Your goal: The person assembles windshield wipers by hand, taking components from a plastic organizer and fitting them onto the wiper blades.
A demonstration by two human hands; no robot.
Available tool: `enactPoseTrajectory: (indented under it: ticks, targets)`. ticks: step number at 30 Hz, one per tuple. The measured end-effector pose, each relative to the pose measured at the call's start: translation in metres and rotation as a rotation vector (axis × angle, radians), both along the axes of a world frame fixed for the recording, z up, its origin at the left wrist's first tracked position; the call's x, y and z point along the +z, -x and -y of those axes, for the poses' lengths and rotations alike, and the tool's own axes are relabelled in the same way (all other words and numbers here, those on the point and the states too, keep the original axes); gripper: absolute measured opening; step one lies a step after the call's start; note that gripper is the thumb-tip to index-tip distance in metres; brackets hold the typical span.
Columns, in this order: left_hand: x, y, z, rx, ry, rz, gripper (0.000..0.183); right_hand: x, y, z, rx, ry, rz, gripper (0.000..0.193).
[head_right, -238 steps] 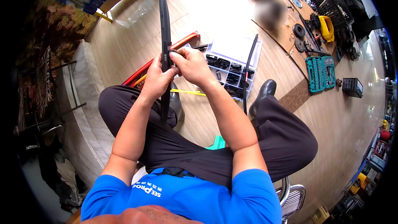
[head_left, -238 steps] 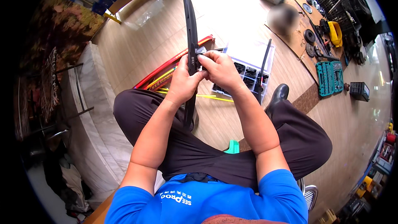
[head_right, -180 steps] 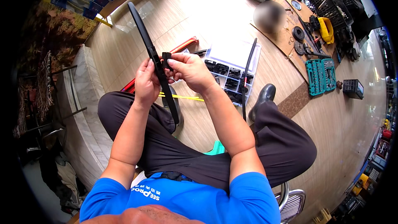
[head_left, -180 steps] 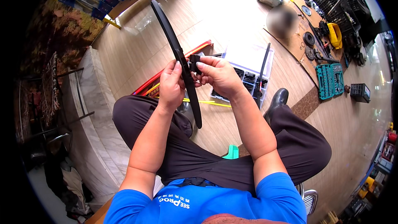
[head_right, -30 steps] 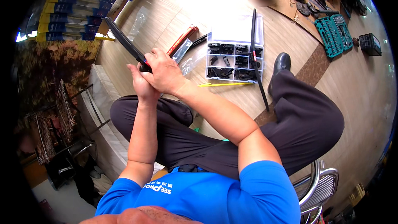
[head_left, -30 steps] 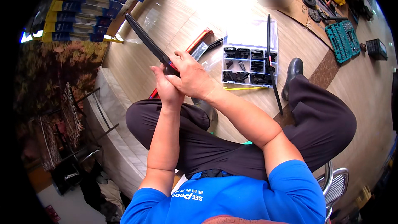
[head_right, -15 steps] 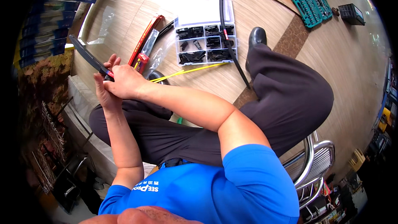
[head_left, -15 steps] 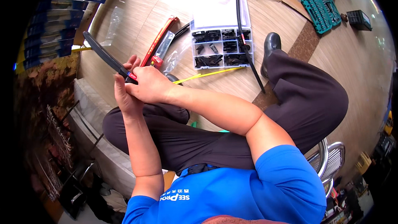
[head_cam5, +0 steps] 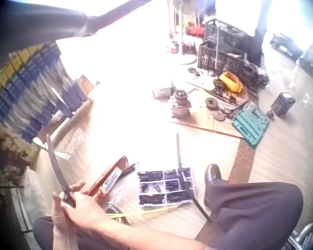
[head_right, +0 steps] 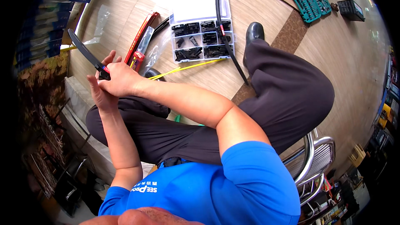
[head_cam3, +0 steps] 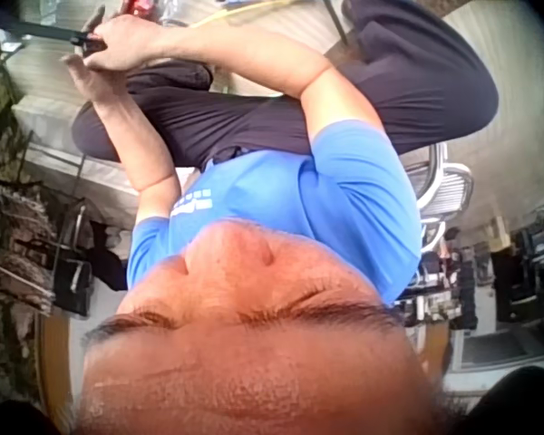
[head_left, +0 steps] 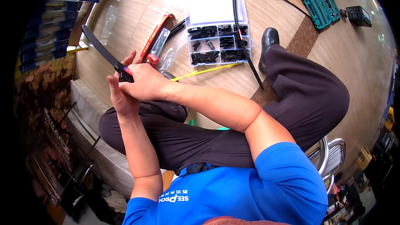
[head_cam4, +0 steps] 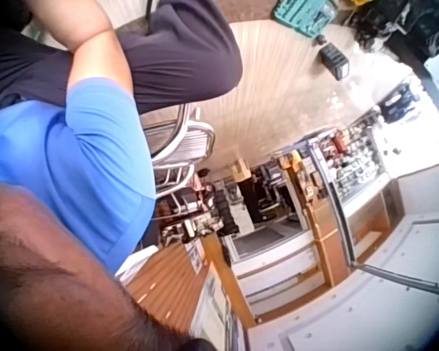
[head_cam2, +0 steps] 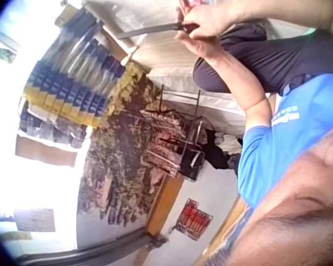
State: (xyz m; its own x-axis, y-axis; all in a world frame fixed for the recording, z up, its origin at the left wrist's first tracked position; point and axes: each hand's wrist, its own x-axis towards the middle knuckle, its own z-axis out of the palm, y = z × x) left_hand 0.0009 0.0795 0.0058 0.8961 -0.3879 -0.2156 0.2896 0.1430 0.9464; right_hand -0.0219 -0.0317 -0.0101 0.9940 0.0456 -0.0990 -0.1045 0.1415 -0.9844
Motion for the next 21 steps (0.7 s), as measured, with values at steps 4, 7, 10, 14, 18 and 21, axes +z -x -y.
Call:
enactPoseTrajectory:
  ticks: [4, 7, 10, 14, 18, 21]
  targets:
    - [-0.002, 0.001, 0.003, -0.031, 0.032, 0.098, 0.095, 0.01, 0.003, 0.009, 0.05, 0.029, -0.001, 0.036]
    - [-0.006, 0.002, -0.003, -0.018, 0.068, 0.052, 0.078, 0.005, 0.001, 0.005, 0.047, 0.025, 0.021, 0.036]
    - [-0.004, -0.002, -0.006, -0.012, 0.121, -0.024, 0.055, 0.003, 0.001, 0.0, -0.002, -0.019, 0.083, 0.037]
    - [-0.004, -0.005, -0.001, 0.095, 0.066, -0.015, 0.04, -0.007, 0.0, -0.008, -0.168, -0.065, 0.178, 0.039]
    - [-0.004, -0.006, 0.007, 0.157, 0.037, -0.019, 0.033, -0.01, -0.003, -0.006, -0.222, -0.049, 0.25, 0.041]
    - [-0.007, -0.008, 0.011, 0.137, 0.007, 0.037, 0.032, -0.014, -0.002, 0.0, -0.189, -0.115, 0.165, 0.041]
